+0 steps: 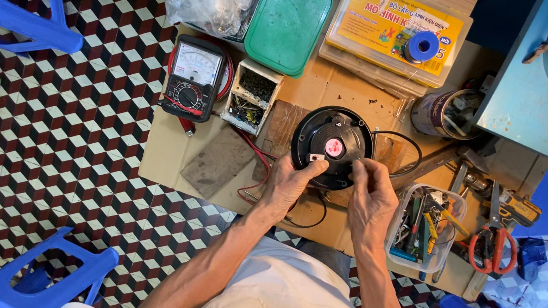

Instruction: The person assembles a circular electronic component by hand, attaching wires and a black plastic cover. They manipulate the component under a blue desk lamp, aligning parts and securing them without visible tools.

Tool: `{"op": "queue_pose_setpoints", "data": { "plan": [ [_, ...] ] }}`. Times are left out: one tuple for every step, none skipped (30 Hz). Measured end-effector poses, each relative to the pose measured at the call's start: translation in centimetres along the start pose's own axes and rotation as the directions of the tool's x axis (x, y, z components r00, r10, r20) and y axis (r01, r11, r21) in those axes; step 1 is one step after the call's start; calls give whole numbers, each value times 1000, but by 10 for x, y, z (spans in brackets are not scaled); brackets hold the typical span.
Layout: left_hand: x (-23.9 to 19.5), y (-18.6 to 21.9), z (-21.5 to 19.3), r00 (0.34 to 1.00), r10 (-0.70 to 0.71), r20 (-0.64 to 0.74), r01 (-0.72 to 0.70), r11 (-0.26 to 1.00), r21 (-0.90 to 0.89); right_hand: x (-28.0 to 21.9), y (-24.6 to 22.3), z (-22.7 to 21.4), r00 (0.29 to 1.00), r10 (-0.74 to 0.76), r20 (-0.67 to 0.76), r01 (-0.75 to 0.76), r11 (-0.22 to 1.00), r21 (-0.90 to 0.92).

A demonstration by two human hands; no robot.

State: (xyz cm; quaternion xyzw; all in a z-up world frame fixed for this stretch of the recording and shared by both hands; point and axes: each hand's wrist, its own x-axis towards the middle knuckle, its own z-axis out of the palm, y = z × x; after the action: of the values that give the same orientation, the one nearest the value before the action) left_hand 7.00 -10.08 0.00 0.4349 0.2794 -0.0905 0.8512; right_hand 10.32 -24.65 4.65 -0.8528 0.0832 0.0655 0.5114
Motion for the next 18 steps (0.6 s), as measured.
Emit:
{"op": "queue_pose_setpoints", "data": {
  "plan": [
    [0,0,0,1000,-2,8,2,1000,-10,-3,-3,-4,1000,0,11,-1,1000,15],
    [0,0,0,1000,-3,17,4,1000,-21,-6,-6,-7,1000,1,22,-1,1000,30],
    [1,0,0,1000,0,14,1,1000,-13,-7,-8,-10,999,-39,9,39,999,-2],
    [3,1,0,1000,2,11,-2,1000,-6,-9,-11,-13,997,-79,-3,79,996,-34],
    [3,1,0,1000,4,8,-4,1000,3,-11,-14,-14,993,-117,-14,116,991,-66],
    [2,1,0,1000,-1,10,1,1000,-10,-14,-16,-16,978,-207,-8,202,964,-174],
    [2,1,0,1000,-3,13,3,1000,-23,-15,-18,-16,955,-295,8,286,917,-279],
    [2,2,0,1000,-6,16,6,999,-36,-15,-20,-16,925,-379,34,362,852,-378],
    [1,2,-1,1000,-12,22,14,998,-56,-16,-21,-15,940,-340,39,329,868,-372],
    [1,2,-1,999,-19,28,21,997,-75,-17,-22,-14,953,-300,45,296,883,-366],
    [1,2,-2,999,-24,33,27,995,-95,-18,-23,-13,964,-262,52,263,896,-359],
    [1,2,-3,999,-27,22,29,996,-81,-17,-23,-13,963,-260,71,268,886,-378],
    [1,2,-3,999,-31,12,32,997,-68,-17,-23,-12,962,-258,89,272,877,-397],
    [1,2,-4,999,-35,1,35,998,-54,-17,-23,-12,961,-254,108,276,866,-417],
    [2,2,-4,999,-32,-5,32,999,-44,-18,-23,-12,957,-267,115,291,865,-410],
    [3,3,-5,1000,-29,-10,28,999,-33,-18,-22,-12,952,-281,122,306,863,-403],
    [3,3,-5,1000,-25,-16,25,999,-23,-18,-22,-13,947,-294,129,321,860,-396],
    [4,4,-6,999,-27,-23,27,1000,6,-18,-22,-14,934,-327,146,358,833,-422]
  ]
}}
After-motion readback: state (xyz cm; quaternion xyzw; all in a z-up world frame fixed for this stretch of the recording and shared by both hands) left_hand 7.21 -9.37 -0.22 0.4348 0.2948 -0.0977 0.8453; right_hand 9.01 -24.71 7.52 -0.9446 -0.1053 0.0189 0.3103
